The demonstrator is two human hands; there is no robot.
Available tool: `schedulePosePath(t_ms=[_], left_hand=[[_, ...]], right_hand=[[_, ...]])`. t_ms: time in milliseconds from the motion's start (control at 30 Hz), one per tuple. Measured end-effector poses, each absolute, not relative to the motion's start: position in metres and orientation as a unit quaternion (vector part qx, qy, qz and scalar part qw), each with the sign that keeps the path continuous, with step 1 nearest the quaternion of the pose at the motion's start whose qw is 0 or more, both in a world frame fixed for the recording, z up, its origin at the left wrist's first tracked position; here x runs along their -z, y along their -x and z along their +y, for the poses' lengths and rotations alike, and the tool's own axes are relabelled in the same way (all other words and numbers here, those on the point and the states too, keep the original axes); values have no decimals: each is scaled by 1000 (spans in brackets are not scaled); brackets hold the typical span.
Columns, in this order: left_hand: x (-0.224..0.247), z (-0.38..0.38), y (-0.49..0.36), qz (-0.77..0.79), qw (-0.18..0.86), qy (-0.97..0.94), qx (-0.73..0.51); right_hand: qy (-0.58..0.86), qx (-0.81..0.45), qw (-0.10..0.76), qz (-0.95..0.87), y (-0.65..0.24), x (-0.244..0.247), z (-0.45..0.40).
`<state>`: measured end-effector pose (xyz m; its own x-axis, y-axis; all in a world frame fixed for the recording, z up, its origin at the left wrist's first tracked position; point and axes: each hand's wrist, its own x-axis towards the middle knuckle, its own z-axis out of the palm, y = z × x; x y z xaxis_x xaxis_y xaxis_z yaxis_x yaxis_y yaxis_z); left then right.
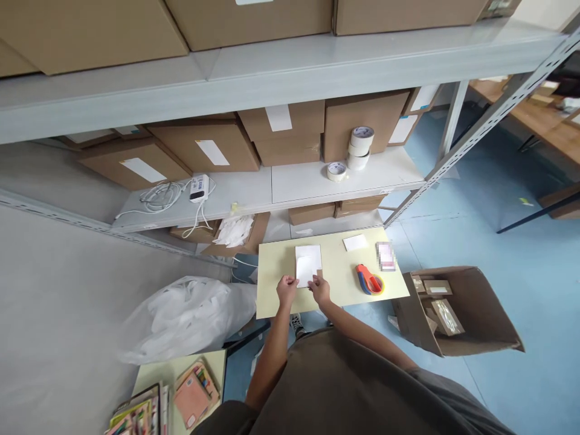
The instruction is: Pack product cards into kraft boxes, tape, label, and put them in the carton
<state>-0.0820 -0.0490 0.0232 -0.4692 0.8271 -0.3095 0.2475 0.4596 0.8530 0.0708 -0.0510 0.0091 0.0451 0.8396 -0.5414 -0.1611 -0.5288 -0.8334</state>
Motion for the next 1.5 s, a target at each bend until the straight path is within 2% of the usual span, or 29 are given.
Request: schedulePosePath(t_ms=[367, 567, 800, 867, 1033, 1100, 1167, 1300, 1500], left_hand=[[3, -42, 88, 796, 370, -328, -348], [10, -36, 93, 797, 369, -360, -315], [11, -33, 98, 786, 380, -395, -286], [10, -32, 98, 786, 377, -414, -261], [4, -35, 102, 806, 343, -463, -141], [0, -36, 103, 799, 319, -495, -118], [-2, -34, 101, 760, 297, -564, -128], [-4, -22, 92, 618, 286, -719, -141], [10, -6, 97, 564, 349, -745, -76]], right_hand=[[668, -567, 349, -332, -63, 11, -45], [699, -522, 358, -332, -57, 16, -42], [731, -505, 293, -353, -53, 16, -37], [747, -486, 243, -384, -52, 12, -34], [771, -360, 11, -525, -54, -6, -23], [766, -330, -27, -551, -56, -13, -21], [752, -315, -26, -579, -57, -16, -24], [743, -280, 29, -607, -56, -8, -47], [792, -269, 153, -525, -75, 9, -82]])
